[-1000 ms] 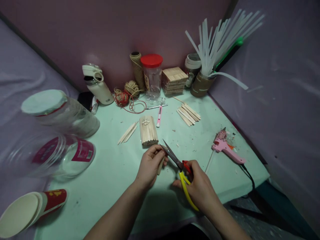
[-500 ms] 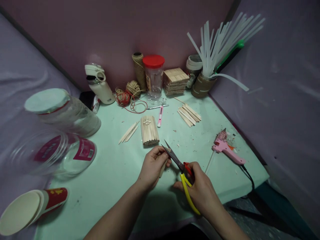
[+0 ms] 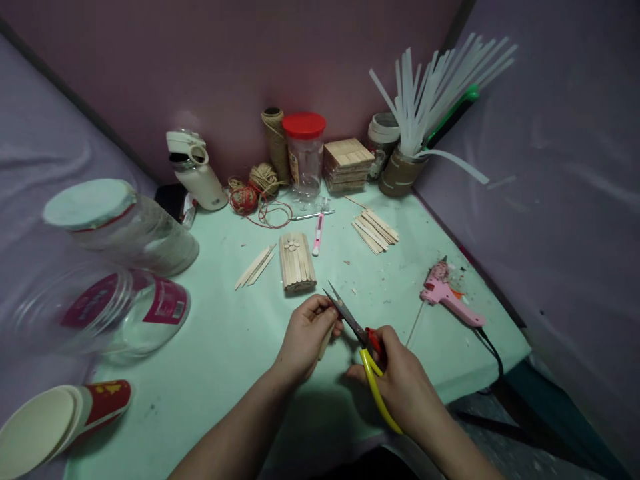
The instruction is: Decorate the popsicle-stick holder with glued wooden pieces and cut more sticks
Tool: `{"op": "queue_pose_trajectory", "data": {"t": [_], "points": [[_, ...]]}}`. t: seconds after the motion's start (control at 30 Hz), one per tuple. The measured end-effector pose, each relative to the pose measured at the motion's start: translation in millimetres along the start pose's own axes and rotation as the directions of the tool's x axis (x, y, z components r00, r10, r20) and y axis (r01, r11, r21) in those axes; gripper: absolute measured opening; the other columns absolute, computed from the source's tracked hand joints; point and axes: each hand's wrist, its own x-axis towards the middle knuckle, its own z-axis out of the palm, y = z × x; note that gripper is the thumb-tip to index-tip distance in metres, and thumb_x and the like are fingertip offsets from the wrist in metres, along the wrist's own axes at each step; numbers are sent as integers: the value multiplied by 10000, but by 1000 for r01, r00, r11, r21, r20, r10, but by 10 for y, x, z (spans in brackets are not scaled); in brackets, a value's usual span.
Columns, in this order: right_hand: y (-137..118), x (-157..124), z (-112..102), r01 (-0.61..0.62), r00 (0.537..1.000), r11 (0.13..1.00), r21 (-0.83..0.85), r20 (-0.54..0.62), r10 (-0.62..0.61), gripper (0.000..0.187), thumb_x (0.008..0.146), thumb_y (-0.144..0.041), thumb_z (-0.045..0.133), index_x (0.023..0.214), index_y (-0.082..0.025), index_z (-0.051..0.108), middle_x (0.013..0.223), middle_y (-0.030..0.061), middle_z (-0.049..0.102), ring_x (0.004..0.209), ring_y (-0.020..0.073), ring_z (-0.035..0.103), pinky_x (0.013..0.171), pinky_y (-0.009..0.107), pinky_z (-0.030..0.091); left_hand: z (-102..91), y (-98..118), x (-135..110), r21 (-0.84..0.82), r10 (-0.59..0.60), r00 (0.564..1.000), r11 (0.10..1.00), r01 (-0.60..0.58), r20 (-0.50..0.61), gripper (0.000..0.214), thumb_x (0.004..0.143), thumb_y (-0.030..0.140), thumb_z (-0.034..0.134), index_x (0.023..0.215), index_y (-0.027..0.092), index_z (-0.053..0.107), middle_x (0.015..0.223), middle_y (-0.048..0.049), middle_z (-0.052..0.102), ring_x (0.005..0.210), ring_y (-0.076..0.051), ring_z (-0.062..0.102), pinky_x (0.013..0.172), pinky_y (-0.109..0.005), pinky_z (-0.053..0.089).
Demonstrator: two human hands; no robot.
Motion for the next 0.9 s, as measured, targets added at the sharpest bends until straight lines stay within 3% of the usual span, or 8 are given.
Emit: {"op": "queue_pose_trajectory", "data": {"t": [0.33,0.57,0.9], "points": [[-11,-34,-53,19,999,994,-111,39,-14,362,778,-509,611,776,-254,354,648,-30,509,593,168,432,572,265,291,10,-13,-15,-5,-54,999,999,54,-2,201,736,272,699,710,155,538,594,36,554,530,-65,503,547,-194,394],[11,-29,-74,-23,993,1000,-4,119,23,350,799,-478,587,741,-251,327,618,-49,480,582,144,415,554,251,287,-18,-52,-10,169,-172,982,973,158,74,256,834,387,589,725,164,529,607,14,581,471,-68,498,461,-184,375],[-16,-137,-144,-16,965,996,84,262,-7,284,843,-445,489,803,-253,284,685,-45,466,607,137,431,564,262,323,42,-47,-99,235,-187,978,959,161,94,252,869,390,506,727,182,500,531,35,557,370,-64,440,367,-173,323]]}}
